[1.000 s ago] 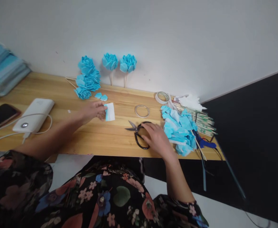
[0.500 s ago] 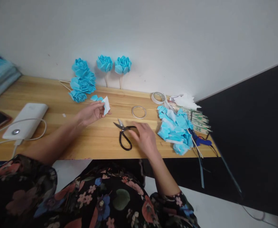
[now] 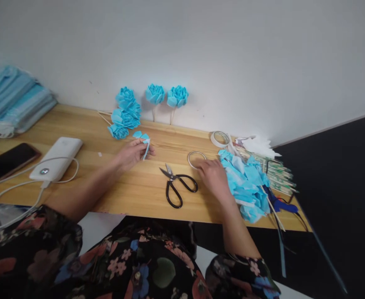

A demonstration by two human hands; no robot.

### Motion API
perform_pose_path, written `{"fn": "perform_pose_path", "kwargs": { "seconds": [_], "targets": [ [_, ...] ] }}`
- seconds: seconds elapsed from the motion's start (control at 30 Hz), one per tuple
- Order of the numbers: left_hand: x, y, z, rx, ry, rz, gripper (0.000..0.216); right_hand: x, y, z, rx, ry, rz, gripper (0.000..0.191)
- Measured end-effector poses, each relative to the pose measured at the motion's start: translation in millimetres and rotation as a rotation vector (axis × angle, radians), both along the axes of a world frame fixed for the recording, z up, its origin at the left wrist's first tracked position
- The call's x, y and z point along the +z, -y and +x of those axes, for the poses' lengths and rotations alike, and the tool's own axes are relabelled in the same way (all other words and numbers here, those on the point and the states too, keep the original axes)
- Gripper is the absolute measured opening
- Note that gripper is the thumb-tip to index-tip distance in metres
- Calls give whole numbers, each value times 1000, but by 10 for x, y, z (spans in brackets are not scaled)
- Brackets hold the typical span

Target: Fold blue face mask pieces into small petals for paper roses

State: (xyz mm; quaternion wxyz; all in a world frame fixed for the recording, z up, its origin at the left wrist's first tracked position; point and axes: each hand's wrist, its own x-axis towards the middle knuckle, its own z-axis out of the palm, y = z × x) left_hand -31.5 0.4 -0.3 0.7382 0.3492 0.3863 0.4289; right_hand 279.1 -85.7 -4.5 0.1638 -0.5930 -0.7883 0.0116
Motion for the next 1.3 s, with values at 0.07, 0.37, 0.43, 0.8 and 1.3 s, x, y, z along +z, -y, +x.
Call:
{"fn": "perform_pose_path", "kwargs": {
  "seconds": [0.07,0.37,0.43,0.8,1.3],
  "targets": [
    [-15,12,22,32,-8,26,14,116,15,2,-20,-34,18,20],
    [-58,11,43,163,-7,120,22,277,-354,-984,98,-638,-312,65],
    [-49,5,37,154,60,106,23,234,-480,-1176,118,-682,-392,74],
    [-28,15,32,111,199,-16,24,-3,-820,-1216,130,-1099,-398,67],
    [3,52,61,136,111,-64,30,-39,-719,-1050,193,-781,-63,52]
  ]
}}
